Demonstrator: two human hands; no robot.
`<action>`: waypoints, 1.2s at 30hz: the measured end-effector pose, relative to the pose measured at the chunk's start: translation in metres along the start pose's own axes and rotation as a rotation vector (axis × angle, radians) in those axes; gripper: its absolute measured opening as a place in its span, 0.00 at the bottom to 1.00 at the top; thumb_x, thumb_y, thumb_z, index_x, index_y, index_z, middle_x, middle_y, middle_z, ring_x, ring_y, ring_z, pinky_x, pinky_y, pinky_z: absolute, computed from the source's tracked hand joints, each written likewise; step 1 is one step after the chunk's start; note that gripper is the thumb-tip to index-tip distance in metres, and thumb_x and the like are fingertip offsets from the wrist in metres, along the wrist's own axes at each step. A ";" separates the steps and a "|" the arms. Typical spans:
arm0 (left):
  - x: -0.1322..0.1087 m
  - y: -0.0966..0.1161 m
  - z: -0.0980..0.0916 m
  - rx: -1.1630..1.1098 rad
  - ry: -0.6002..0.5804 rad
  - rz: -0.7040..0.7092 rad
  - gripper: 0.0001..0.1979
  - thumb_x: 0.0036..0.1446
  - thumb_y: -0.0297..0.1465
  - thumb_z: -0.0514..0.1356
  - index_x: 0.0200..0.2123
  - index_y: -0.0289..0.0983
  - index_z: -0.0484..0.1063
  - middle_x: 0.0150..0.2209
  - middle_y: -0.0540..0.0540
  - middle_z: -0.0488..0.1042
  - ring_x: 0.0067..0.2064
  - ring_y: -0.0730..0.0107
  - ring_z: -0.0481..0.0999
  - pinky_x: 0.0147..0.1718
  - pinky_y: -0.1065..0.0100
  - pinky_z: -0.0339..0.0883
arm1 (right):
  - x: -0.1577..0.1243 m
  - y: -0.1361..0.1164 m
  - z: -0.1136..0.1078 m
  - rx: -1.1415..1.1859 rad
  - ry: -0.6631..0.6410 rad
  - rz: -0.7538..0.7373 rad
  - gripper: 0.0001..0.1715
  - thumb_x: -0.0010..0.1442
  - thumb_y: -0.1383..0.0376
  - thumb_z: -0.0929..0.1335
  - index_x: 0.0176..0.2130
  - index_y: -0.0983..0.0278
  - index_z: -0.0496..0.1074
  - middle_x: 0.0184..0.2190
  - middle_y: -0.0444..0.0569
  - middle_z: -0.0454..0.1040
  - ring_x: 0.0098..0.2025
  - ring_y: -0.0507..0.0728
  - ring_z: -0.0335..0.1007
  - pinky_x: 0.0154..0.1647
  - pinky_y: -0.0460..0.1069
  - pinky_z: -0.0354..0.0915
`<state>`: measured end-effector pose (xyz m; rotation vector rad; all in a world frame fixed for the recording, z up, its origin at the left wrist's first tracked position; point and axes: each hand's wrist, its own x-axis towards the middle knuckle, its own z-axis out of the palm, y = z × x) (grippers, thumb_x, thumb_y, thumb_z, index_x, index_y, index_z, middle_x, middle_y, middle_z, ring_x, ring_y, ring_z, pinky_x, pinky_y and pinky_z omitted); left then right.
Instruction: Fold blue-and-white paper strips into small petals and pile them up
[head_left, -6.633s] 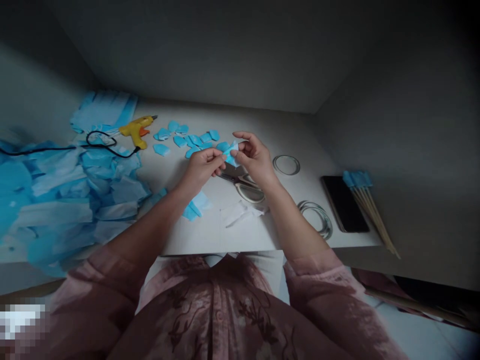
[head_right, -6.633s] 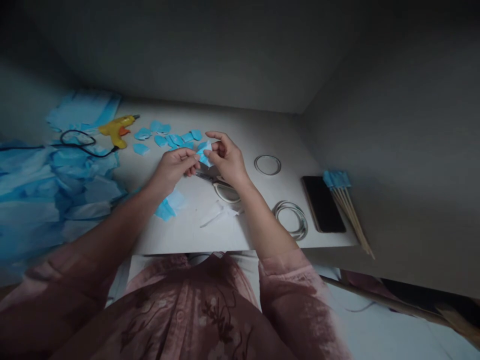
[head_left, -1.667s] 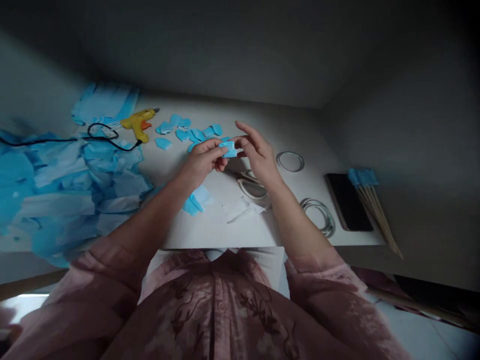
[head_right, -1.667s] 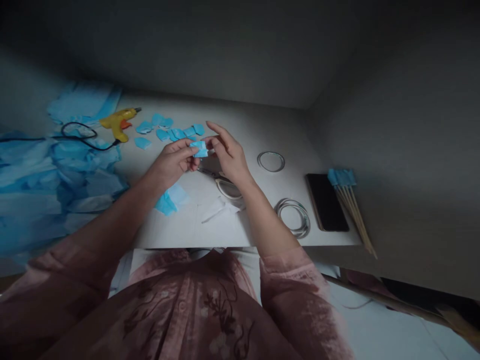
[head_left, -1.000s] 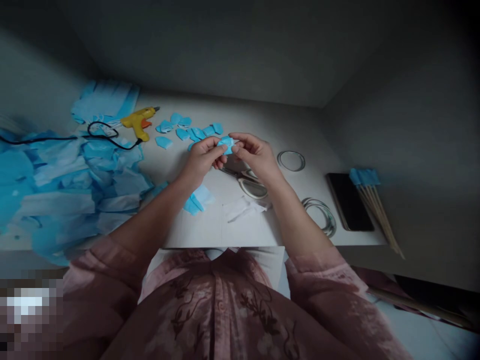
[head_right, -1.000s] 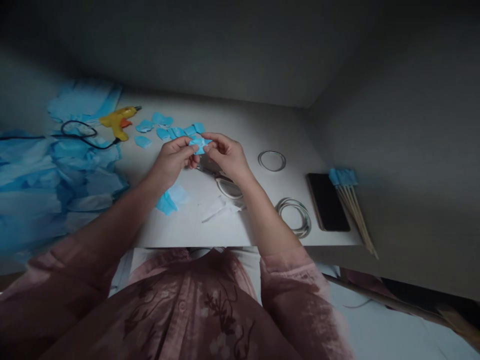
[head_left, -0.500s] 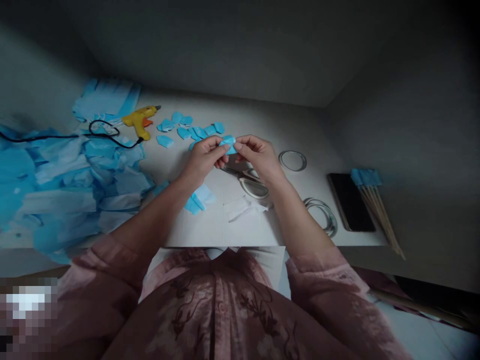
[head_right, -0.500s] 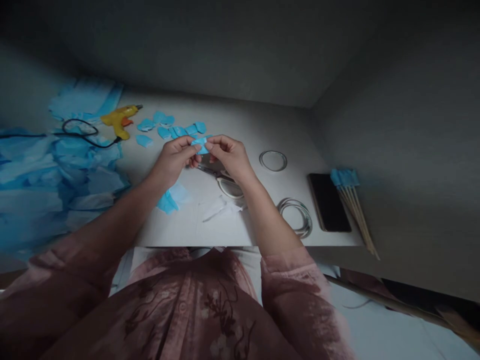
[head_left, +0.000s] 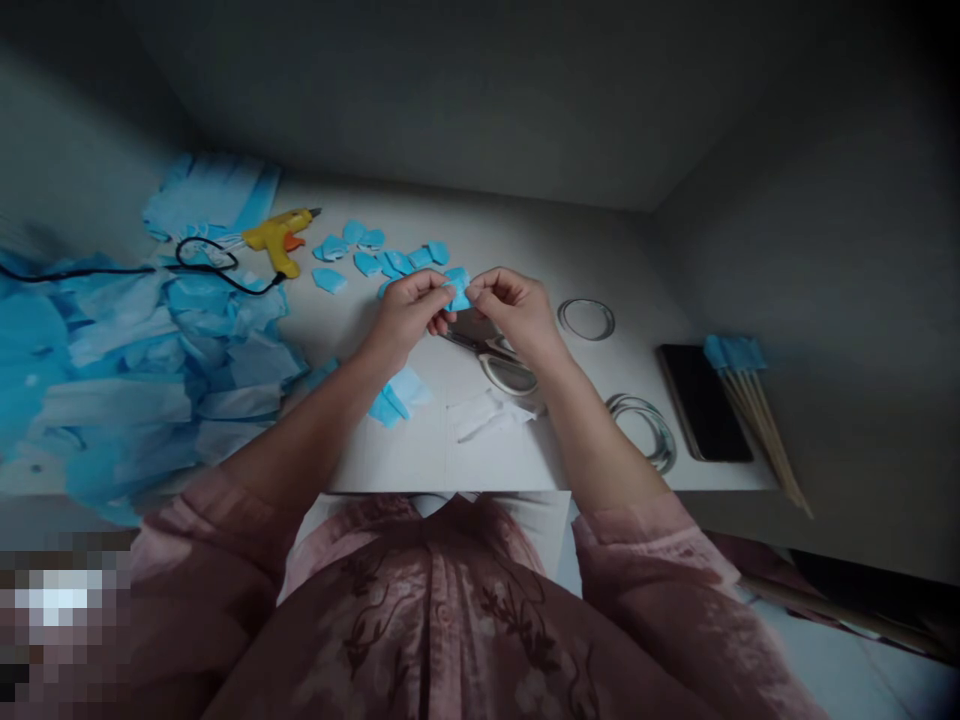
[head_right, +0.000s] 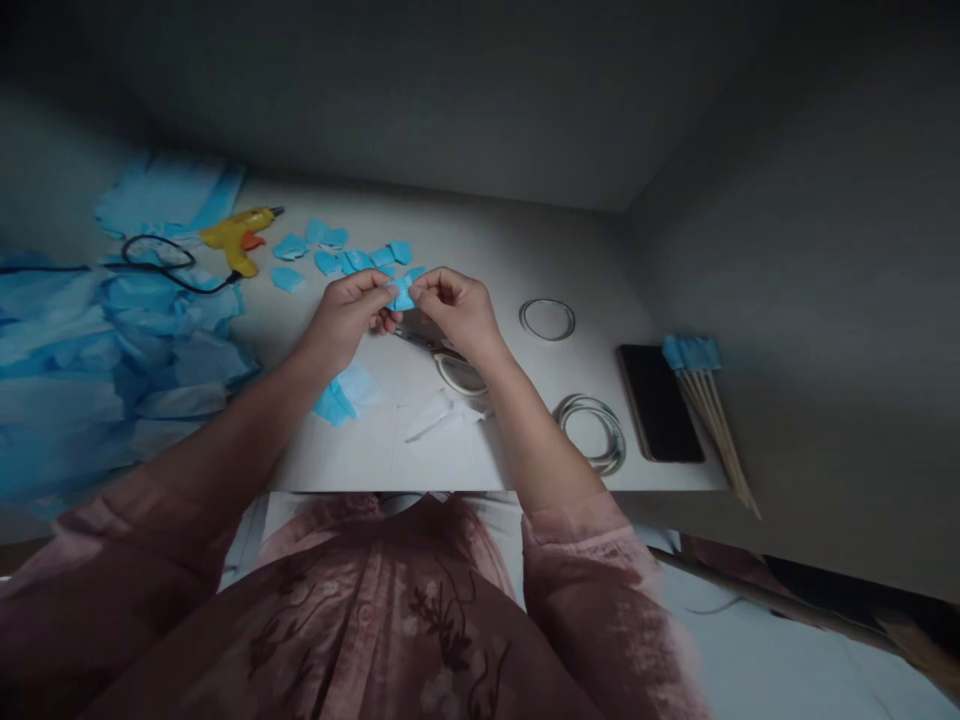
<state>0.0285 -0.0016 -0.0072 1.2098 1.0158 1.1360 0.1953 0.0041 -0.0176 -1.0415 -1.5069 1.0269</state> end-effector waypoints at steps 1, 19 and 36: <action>0.000 0.000 0.000 0.004 0.004 -0.005 0.07 0.57 0.27 0.61 0.27 0.36 0.69 0.20 0.53 0.72 0.19 0.80 0.68 0.20 0.76 0.59 | 0.000 0.000 0.000 -0.005 0.002 -0.007 0.13 0.56 0.55 0.74 0.31 0.62 0.74 0.22 0.39 0.65 0.26 0.49 0.63 0.29 0.46 0.63; -0.002 0.005 0.003 0.062 0.063 -0.015 0.11 0.62 0.22 0.59 0.26 0.35 0.69 0.20 0.53 0.72 0.19 0.81 0.67 0.20 0.77 0.59 | 0.003 0.002 -0.008 0.115 0.121 0.028 0.28 0.61 0.41 0.70 0.44 0.61 0.78 0.28 0.42 0.74 0.28 0.48 0.67 0.33 0.45 0.70; 0.001 0.000 0.002 0.036 0.088 0.063 0.13 0.64 0.22 0.58 0.26 0.37 0.68 0.22 0.52 0.72 0.20 0.80 0.67 0.20 0.76 0.58 | -0.055 -0.050 -0.054 -0.278 0.225 -0.059 0.25 0.64 0.43 0.69 0.36 0.62 0.79 0.27 0.43 0.76 0.26 0.47 0.68 0.29 0.44 0.69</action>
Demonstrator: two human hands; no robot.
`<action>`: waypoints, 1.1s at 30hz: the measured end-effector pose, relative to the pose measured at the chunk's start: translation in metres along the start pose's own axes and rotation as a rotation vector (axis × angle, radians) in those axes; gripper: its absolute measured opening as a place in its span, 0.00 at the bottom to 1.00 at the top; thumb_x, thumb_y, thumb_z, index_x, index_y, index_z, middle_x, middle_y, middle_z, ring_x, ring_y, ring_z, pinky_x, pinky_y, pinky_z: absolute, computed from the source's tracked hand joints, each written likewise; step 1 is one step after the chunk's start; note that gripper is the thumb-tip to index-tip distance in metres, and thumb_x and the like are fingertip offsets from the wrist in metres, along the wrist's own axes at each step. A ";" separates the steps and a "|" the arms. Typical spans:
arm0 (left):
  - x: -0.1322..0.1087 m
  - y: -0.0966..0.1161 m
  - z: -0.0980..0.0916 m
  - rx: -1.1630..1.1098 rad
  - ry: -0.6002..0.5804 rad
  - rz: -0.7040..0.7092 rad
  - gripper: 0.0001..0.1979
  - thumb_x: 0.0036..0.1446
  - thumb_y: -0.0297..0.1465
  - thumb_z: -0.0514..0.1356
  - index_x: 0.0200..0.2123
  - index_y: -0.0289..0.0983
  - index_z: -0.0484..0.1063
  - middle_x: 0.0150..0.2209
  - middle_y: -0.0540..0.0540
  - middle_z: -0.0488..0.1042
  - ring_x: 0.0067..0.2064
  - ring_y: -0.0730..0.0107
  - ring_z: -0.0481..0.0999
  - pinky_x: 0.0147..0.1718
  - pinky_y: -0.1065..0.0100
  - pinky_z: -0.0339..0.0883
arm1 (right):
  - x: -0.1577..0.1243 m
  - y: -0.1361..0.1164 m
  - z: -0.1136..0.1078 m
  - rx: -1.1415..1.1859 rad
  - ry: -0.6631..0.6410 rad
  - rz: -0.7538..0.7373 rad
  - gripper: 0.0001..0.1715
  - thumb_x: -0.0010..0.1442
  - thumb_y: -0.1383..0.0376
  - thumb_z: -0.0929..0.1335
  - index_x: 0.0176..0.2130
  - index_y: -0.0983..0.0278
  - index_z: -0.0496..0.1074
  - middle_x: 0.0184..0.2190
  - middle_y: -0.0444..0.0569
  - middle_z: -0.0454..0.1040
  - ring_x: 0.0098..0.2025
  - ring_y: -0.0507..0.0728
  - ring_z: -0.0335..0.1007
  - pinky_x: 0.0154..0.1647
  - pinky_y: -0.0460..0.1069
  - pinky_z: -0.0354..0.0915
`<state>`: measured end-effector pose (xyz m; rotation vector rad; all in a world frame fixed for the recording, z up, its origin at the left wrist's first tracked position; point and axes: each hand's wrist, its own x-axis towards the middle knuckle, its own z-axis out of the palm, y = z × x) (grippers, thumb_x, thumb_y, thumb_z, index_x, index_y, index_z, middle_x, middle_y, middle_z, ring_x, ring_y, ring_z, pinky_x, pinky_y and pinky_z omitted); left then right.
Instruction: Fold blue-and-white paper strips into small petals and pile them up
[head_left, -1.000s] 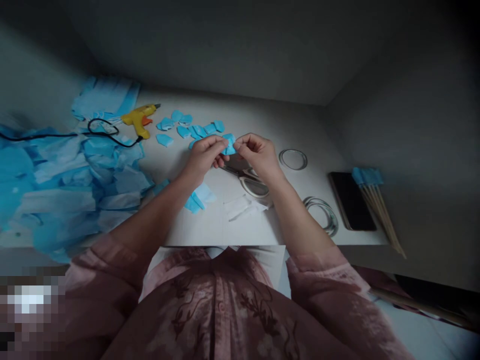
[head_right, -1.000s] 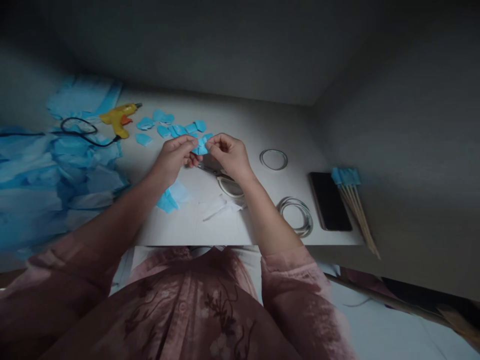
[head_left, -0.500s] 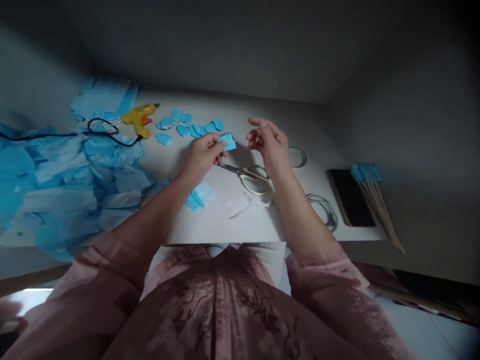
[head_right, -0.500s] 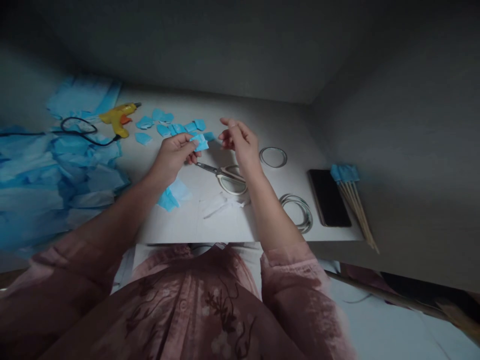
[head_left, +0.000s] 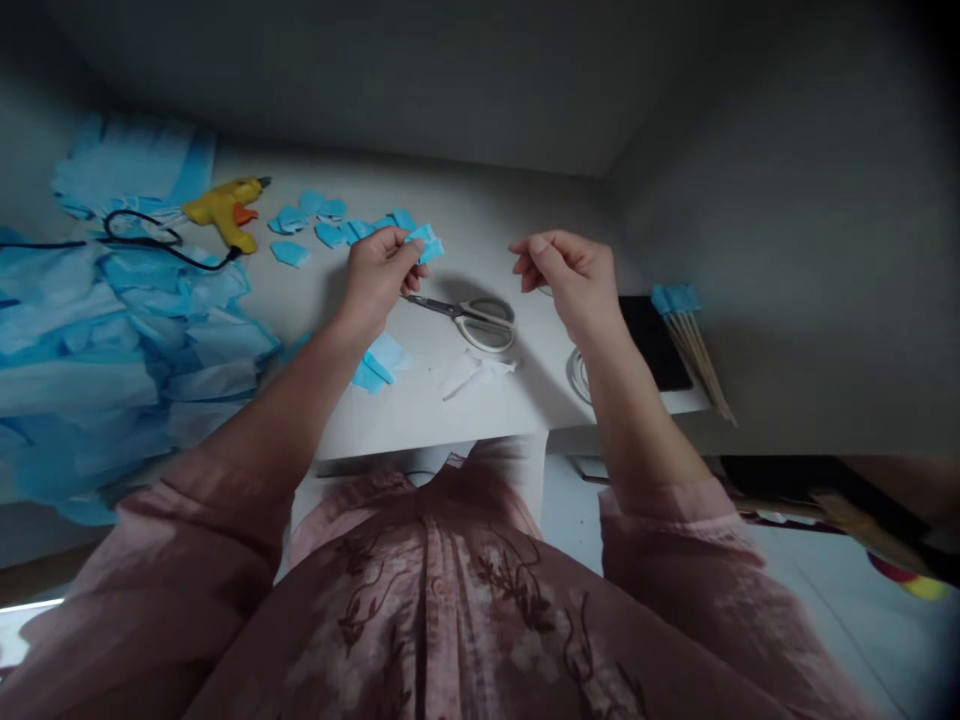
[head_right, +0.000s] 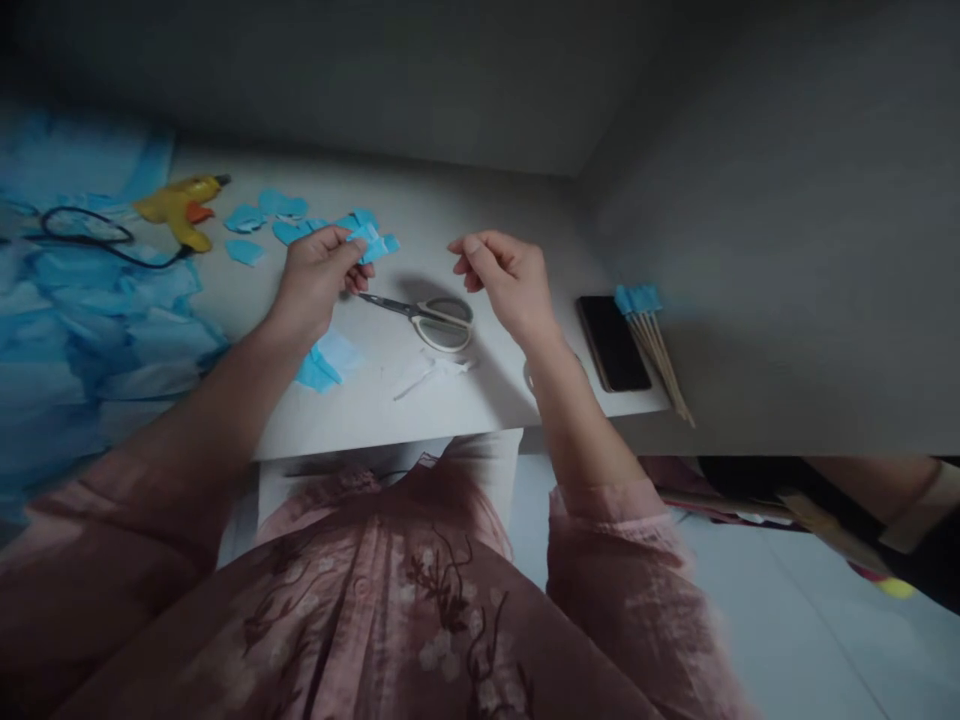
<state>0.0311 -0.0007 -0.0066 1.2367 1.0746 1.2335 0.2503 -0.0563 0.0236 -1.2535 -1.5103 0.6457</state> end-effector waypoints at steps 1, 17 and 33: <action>0.000 0.000 0.000 -0.003 -0.004 0.001 0.13 0.64 0.23 0.58 0.25 0.37 0.68 0.22 0.52 0.72 0.21 0.80 0.67 0.20 0.75 0.58 | -0.005 0.001 -0.006 -0.016 0.011 -0.003 0.24 0.64 0.44 0.70 0.36 0.62 0.79 0.27 0.43 0.76 0.25 0.47 0.68 0.29 0.44 0.69; -0.001 0.000 0.002 -0.038 -0.026 0.000 0.15 0.63 0.25 0.61 0.23 0.37 0.67 0.21 0.52 0.72 0.19 0.80 0.67 0.19 0.74 0.57 | -0.038 -0.011 -0.115 -0.087 0.408 0.033 0.11 0.64 0.58 0.72 0.32 0.59 0.82 0.25 0.44 0.76 0.23 0.46 0.67 0.26 0.45 0.67; -0.004 0.004 0.003 -0.021 -0.024 -0.023 0.12 0.62 0.23 0.59 0.24 0.36 0.69 0.21 0.52 0.73 0.19 0.81 0.68 0.19 0.78 0.59 | -0.023 0.045 -0.084 -0.744 -0.116 0.004 0.14 0.62 0.64 0.69 0.43 0.65 0.83 0.42 0.54 0.83 0.42 0.60 0.77 0.45 0.53 0.68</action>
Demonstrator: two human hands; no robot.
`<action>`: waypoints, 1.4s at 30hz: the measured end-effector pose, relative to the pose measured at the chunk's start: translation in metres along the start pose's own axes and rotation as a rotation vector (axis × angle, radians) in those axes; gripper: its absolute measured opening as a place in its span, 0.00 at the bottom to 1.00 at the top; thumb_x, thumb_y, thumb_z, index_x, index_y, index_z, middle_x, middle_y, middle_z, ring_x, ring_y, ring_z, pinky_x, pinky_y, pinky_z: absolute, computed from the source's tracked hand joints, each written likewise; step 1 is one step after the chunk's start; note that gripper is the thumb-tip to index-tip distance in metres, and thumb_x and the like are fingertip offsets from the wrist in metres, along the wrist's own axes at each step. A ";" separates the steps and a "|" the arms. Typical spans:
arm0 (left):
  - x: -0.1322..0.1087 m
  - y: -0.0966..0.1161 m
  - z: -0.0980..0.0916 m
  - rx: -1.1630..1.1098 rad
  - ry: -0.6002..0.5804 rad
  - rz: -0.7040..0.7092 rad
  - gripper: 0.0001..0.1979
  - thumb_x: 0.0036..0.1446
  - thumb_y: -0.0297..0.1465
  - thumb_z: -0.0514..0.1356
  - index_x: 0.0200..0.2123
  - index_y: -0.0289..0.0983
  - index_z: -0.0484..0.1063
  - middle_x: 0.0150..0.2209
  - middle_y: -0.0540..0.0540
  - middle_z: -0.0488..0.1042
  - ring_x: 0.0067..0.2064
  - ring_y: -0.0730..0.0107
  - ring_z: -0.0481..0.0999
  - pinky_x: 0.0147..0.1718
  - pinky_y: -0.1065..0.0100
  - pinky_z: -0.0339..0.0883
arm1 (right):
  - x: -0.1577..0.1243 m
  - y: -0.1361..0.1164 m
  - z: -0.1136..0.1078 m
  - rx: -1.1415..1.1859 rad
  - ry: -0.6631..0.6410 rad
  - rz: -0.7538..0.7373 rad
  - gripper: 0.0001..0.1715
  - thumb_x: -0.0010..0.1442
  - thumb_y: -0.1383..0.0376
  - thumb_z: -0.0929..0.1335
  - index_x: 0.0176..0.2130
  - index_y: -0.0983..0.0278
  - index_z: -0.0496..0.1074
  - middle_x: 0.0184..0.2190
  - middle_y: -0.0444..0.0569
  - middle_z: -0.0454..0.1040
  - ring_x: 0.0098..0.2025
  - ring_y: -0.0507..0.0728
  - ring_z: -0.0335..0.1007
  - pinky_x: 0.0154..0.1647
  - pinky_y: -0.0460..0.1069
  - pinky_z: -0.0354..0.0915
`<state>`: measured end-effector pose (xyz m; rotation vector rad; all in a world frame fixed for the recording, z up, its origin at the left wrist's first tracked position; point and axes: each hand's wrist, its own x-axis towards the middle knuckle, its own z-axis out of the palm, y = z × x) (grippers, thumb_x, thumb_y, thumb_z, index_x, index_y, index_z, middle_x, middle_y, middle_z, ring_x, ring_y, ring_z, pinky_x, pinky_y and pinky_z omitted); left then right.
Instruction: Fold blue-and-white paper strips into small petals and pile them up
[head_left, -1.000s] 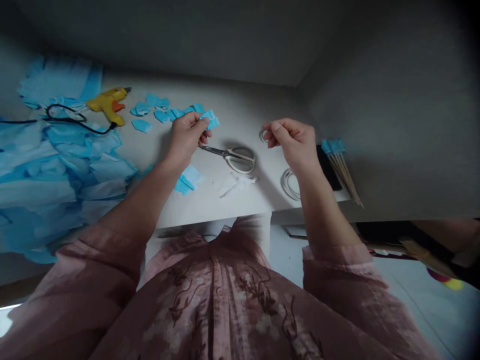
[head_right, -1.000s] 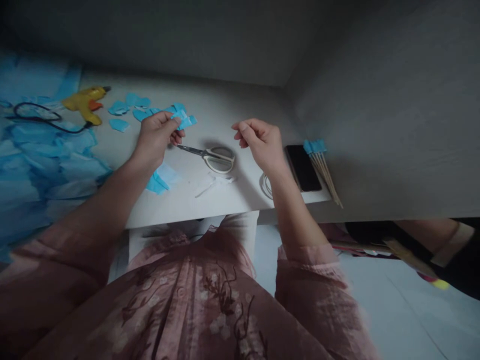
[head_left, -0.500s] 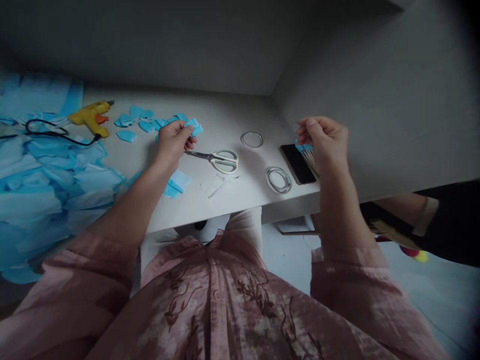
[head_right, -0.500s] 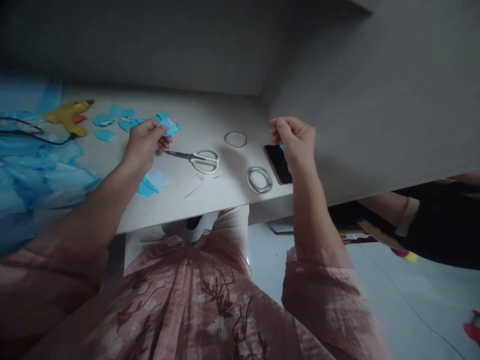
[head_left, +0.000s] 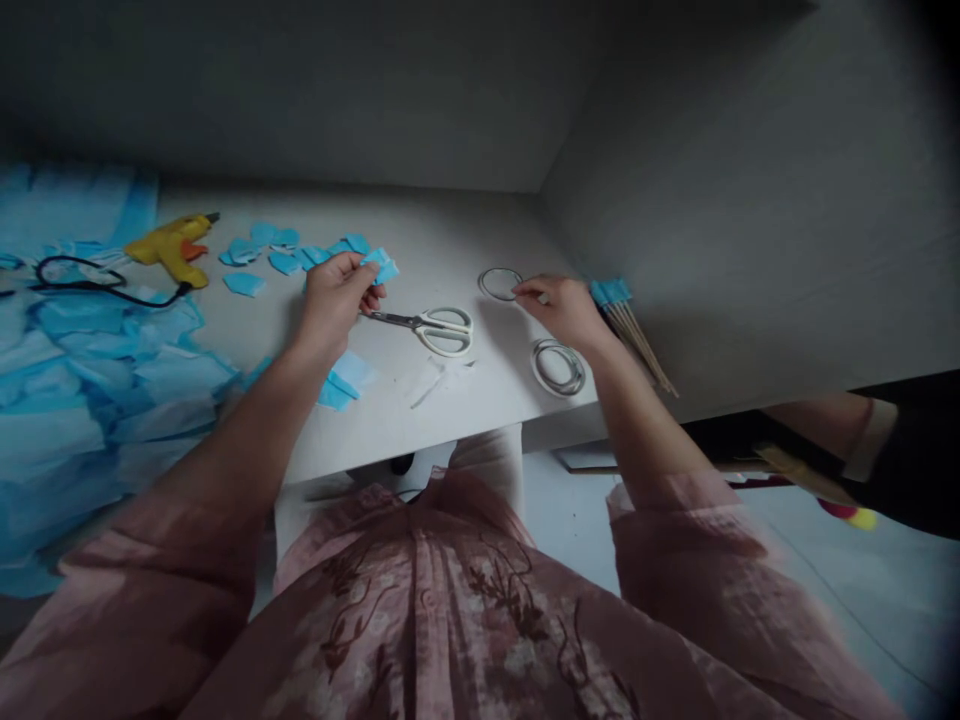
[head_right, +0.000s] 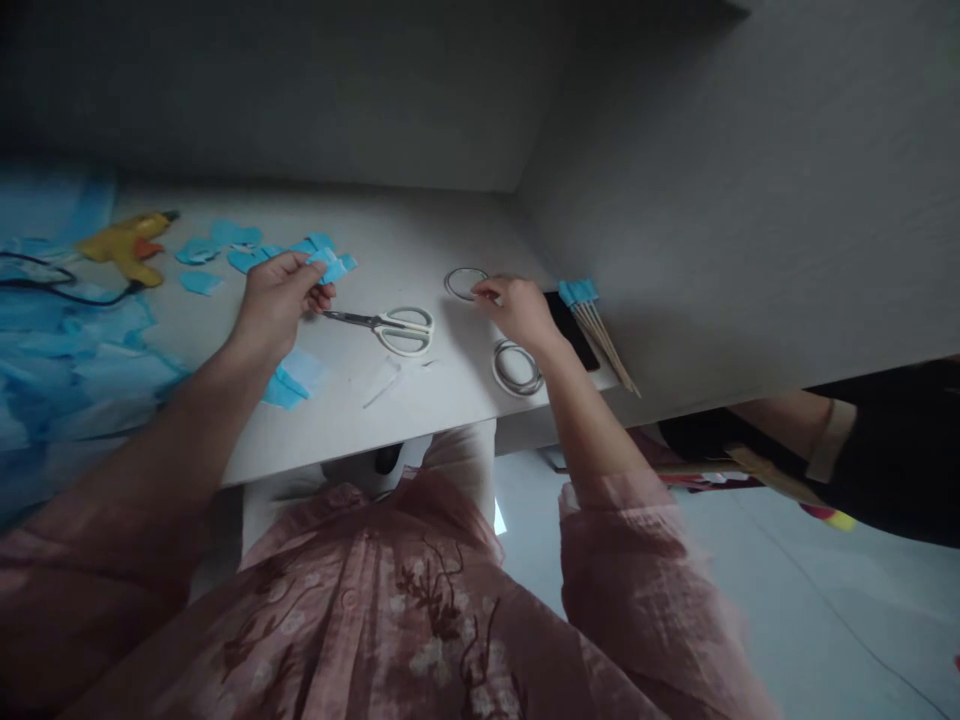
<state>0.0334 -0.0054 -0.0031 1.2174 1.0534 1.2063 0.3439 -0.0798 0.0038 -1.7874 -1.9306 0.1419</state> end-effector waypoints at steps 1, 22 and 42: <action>0.000 0.000 0.000 0.005 -0.003 0.003 0.12 0.61 0.23 0.59 0.25 0.36 0.69 0.21 0.52 0.73 0.19 0.81 0.68 0.19 0.78 0.59 | 0.007 -0.001 0.008 -0.069 -0.010 -0.002 0.15 0.62 0.65 0.68 0.45 0.66 0.83 0.45 0.56 0.83 0.45 0.63 0.77 0.48 0.55 0.68; -0.012 0.007 -0.005 0.133 -0.451 0.351 0.08 0.51 0.35 0.65 0.26 0.38 0.71 0.44 0.42 0.82 0.44 0.64 0.80 0.43 0.65 0.70 | 0.030 -0.081 0.018 0.813 -0.327 -0.151 0.24 0.60 0.44 0.73 0.37 0.63 0.74 0.31 0.46 0.76 0.35 0.52 0.70 0.37 0.49 0.66; -0.013 0.006 -0.002 0.555 -0.251 0.725 0.07 0.56 0.31 0.61 0.26 0.41 0.70 0.33 0.46 0.81 0.39 0.60 0.79 0.49 0.57 0.68 | 0.032 -0.090 0.042 0.447 0.034 -0.346 0.17 0.63 0.64 0.66 0.48 0.59 0.81 0.55 0.54 0.80 0.59 0.61 0.76 0.61 0.59 0.69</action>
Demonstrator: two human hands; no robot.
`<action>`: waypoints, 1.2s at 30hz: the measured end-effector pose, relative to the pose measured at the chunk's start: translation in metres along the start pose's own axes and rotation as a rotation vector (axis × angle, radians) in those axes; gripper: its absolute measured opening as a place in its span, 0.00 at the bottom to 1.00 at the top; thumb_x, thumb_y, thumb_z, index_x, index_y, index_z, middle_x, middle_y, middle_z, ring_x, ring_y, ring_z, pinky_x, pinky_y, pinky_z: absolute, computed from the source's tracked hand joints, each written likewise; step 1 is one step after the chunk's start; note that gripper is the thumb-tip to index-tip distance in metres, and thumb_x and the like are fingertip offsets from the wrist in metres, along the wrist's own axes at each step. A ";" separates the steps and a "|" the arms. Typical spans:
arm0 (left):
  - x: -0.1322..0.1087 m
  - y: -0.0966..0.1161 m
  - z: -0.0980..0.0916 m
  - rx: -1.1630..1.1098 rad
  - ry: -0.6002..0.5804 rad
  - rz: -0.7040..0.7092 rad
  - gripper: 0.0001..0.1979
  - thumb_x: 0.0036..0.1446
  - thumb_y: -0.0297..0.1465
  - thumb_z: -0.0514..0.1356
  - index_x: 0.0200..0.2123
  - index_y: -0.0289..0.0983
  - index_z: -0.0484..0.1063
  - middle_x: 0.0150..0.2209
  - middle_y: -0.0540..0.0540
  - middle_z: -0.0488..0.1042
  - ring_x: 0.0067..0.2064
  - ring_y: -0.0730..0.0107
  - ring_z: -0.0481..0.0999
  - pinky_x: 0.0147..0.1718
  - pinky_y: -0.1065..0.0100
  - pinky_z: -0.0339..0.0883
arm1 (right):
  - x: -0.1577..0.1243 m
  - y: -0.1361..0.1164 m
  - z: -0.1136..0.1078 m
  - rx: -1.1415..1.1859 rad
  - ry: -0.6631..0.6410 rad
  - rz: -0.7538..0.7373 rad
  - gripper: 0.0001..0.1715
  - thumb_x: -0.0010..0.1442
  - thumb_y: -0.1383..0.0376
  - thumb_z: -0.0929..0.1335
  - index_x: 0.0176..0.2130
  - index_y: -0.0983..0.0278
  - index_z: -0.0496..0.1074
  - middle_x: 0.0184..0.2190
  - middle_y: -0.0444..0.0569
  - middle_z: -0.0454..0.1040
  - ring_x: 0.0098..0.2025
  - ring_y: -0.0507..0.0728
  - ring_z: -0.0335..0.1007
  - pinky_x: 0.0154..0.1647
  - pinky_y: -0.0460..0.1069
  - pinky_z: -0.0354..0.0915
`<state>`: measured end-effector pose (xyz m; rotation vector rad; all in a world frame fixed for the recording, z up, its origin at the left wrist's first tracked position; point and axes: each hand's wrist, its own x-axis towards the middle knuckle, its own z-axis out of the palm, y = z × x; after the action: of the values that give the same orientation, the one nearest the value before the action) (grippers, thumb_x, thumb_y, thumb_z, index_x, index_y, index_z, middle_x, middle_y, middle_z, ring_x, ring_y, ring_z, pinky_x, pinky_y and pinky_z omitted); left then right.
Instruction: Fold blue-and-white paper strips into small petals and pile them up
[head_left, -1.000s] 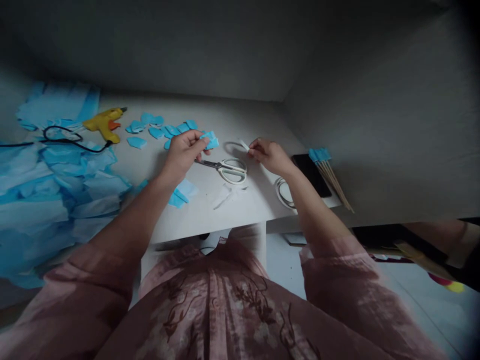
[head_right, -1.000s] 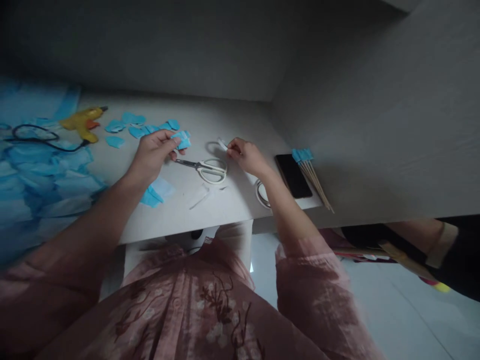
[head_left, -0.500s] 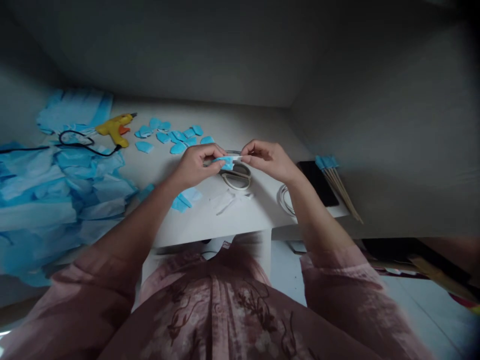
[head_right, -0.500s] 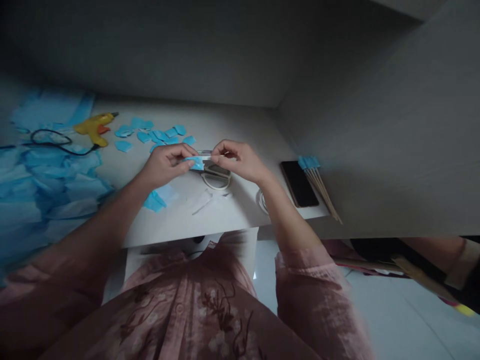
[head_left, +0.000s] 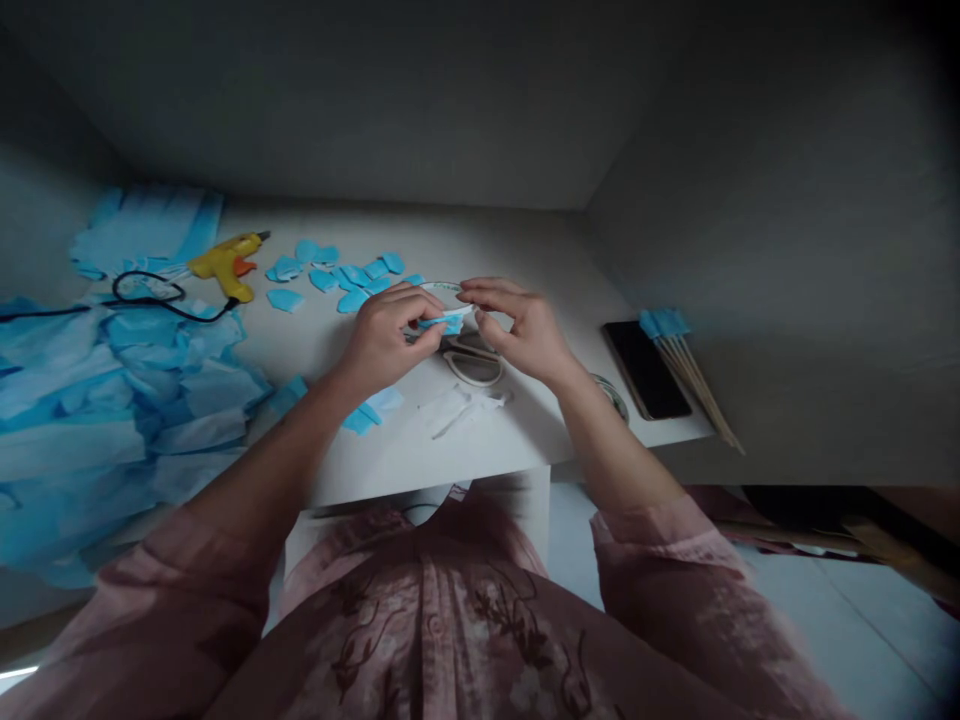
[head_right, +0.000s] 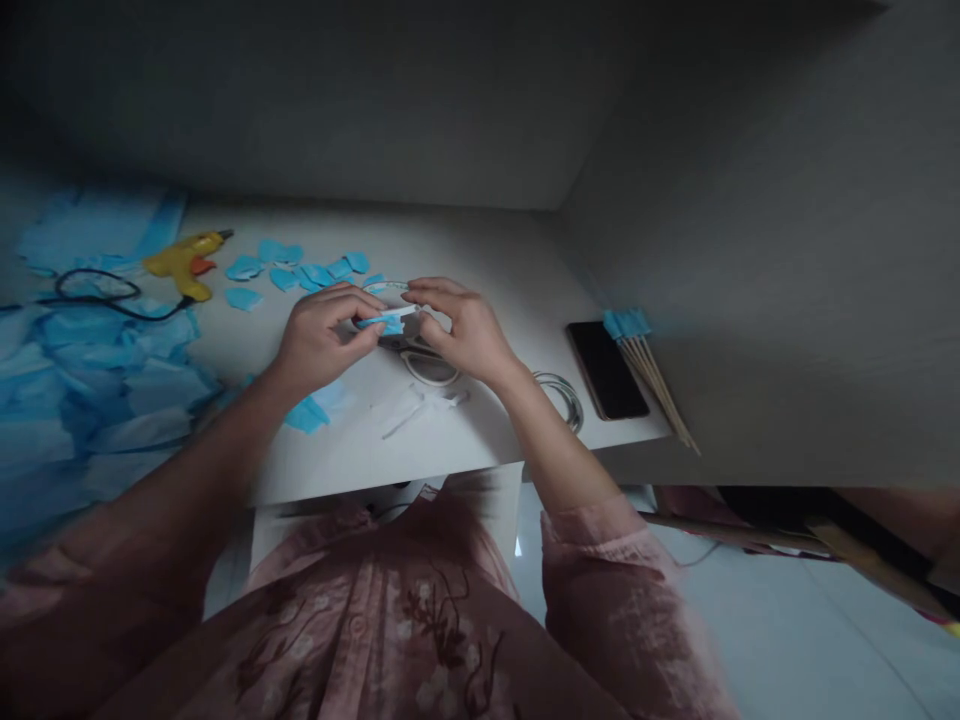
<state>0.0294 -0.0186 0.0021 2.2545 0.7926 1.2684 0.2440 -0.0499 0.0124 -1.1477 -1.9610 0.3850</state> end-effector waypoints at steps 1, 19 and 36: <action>0.000 -0.001 0.000 0.009 0.000 -0.003 0.07 0.56 0.31 0.61 0.26 0.41 0.70 0.33 0.46 0.81 0.39 0.60 0.79 0.49 0.57 0.68 | 0.000 0.000 0.001 0.010 -0.005 0.001 0.17 0.64 0.63 0.66 0.49 0.58 0.81 0.56 0.54 0.80 0.59 0.62 0.75 0.62 0.59 0.69; 0.000 -0.012 -0.001 0.152 0.123 0.075 0.06 0.56 0.27 0.61 0.26 0.40 0.70 0.32 0.47 0.81 0.38 0.63 0.80 0.43 0.61 0.71 | 0.002 0.013 0.016 0.057 0.338 0.115 0.08 0.62 0.64 0.66 0.31 0.62 0.72 0.30 0.45 0.77 0.35 0.52 0.73 0.37 0.47 0.69; 0.006 -0.024 -0.011 -0.042 0.379 -0.238 0.07 0.56 0.27 0.64 0.25 0.40 0.74 0.27 0.52 0.74 0.28 0.73 0.68 0.30 0.68 0.62 | -0.022 0.001 -0.002 -0.358 -0.327 0.166 0.16 0.66 0.63 0.69 0.52 0.62 0.79 0.45 0.54 0.82 0.45 0.61 0.78 0.44 0.52 0.67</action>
<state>0.0161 0.0041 -0.0041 1.8417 1.1183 1.5960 0.2519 -0.0672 0.0021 -1.5624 -2.2891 0.3313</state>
